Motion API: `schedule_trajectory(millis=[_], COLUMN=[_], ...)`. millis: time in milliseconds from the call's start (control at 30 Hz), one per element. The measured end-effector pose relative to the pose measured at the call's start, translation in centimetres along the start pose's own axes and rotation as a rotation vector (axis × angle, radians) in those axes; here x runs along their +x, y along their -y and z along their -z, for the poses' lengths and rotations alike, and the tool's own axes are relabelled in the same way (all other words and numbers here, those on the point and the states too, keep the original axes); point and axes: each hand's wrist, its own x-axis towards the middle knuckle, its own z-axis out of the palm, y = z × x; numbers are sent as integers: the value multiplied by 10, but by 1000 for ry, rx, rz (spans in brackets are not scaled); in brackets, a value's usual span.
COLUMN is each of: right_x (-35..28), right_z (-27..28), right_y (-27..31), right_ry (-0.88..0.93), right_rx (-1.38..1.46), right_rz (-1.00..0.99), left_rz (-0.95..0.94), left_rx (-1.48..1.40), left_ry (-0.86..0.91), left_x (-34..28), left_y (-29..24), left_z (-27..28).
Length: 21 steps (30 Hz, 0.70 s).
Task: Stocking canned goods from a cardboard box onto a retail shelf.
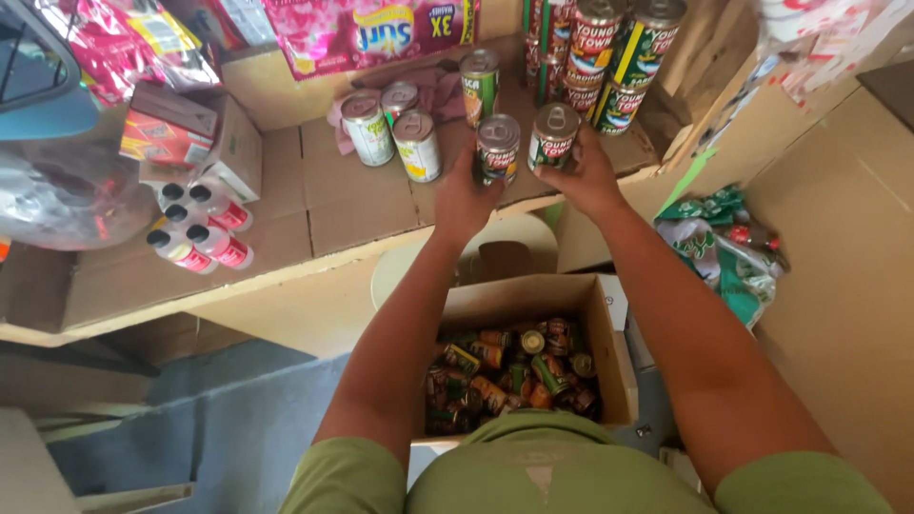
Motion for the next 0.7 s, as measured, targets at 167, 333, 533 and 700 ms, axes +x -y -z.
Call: schedule_trajectory(millis=[167,333,533,700], right_x=[3,9,33,48], right_z=[-12,-21,-41,-67], right_y=[23,64,77,90], right_ry=[-160,-275,-262,-224], right_rx=[35,113,-56,-5], right_rz=[-53,38,252,215], left_rz=[-61,-117,-100,-30], left_rx=[-23,-15,141,151], left_ry=[-50,-117,-142,-98], left_x=[1,-1,1,2], left_y=[-7,-11,-14,-21], left_z=[1,-6,-14,-9])
